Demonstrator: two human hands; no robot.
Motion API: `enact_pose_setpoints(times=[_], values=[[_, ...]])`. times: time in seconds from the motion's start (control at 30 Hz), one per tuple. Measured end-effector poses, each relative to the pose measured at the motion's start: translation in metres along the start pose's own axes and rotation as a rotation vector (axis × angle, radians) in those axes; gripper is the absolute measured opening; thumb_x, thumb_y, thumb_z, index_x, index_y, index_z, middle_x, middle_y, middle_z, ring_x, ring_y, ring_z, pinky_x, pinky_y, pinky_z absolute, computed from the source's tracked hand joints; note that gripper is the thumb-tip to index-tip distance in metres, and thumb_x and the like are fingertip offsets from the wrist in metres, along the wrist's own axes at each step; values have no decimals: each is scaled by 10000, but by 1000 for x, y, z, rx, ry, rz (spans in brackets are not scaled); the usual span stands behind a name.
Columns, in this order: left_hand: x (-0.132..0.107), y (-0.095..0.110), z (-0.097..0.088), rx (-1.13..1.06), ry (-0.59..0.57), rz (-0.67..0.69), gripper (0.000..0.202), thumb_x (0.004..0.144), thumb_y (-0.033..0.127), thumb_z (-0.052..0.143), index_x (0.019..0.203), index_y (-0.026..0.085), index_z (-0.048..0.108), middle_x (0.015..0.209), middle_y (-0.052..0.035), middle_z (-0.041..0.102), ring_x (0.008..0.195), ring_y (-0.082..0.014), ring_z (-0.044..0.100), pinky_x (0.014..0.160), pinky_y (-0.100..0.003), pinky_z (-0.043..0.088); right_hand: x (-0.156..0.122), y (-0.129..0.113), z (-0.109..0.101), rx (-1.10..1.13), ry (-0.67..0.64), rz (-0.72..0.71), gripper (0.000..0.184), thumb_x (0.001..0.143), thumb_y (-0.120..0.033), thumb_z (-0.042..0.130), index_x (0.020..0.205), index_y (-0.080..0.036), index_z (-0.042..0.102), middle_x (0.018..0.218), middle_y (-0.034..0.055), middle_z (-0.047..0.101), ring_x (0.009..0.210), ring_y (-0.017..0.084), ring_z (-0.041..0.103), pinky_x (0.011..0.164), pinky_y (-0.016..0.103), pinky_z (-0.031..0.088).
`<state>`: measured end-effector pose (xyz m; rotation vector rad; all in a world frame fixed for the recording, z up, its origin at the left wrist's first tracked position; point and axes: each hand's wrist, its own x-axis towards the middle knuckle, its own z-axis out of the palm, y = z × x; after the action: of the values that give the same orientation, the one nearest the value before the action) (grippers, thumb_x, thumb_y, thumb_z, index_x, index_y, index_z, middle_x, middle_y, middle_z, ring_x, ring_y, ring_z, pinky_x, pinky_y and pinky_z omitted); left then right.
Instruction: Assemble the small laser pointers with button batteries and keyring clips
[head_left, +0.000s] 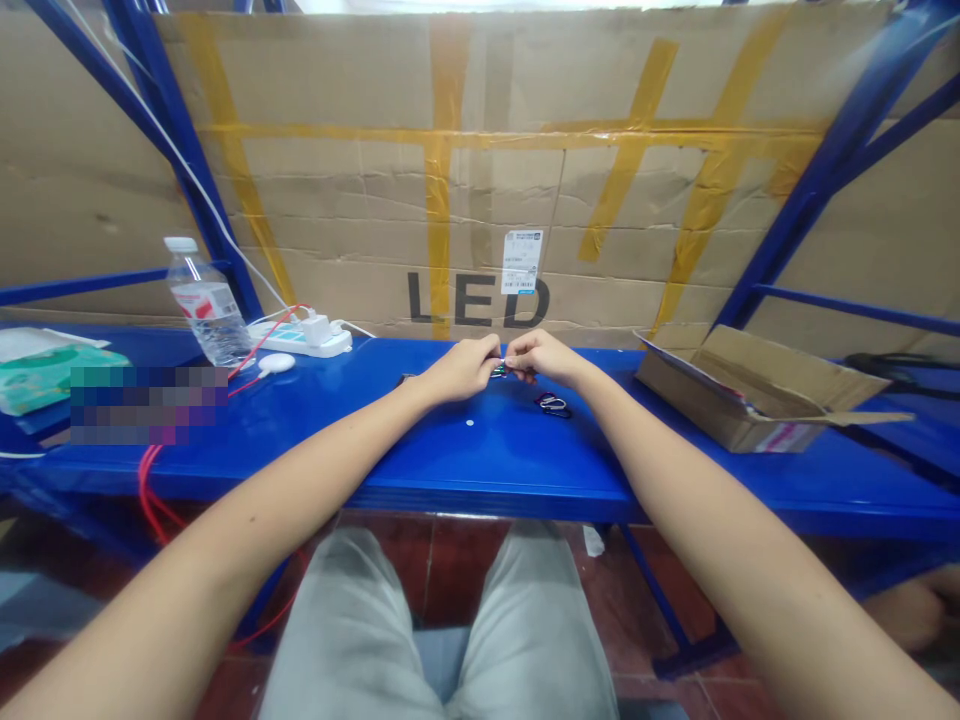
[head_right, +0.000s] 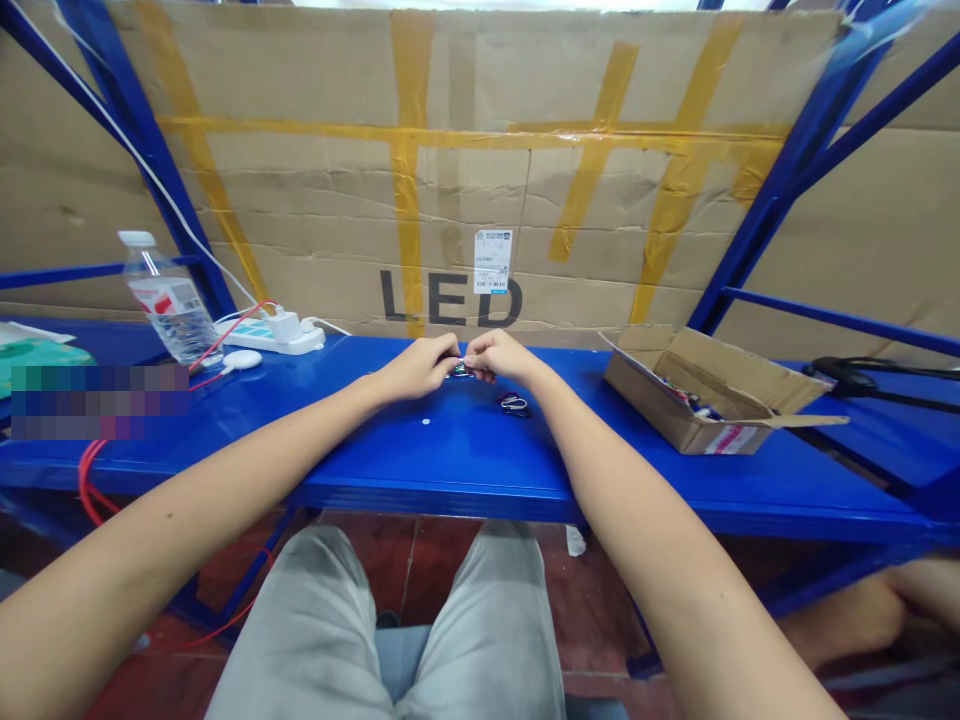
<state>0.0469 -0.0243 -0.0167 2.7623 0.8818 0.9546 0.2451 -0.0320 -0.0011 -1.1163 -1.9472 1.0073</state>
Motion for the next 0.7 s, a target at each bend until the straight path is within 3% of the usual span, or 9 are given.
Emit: enact_pose_setpoints(times=[0.27, 0.5, 0.7], values=[[1, 5, 1, -66, 59, 79, 60, 889, 185, 532, 829, 185, 527, 850, -43, 666, 768, -173, 594, 698, -294, 425, 2, 7, -3, 206, -33, 84, 45, 583, -147, 620, 562, -142, 581, 464, -3, 512, 387, 83, 417, 380, 215, 267], [-2, 9, 1, 25, -21, -11, 85, 944, 165, 434, 937, 186, 516, 869, -84, 671, 737, -196, 606, 625, -302, 393, 2, 4, -1, 98, 12, 36, 99, 625, -176, 636, 549, -141, 583, 433, -6, 503, 372, 83, 404, 379, 225, 298], [0, 5, 2, -34, 73, 55, 63, 893, 177, 557, 832, 188, 568, 801, -25, 680, 708, -161, 593, 643, -277, 381, 2, 7, -2, 133, 10, 75, 78, 618, -187, 641, 571, -134, 611, 421, -9, 491, 355, 82, 386, 364, 221, 272]])
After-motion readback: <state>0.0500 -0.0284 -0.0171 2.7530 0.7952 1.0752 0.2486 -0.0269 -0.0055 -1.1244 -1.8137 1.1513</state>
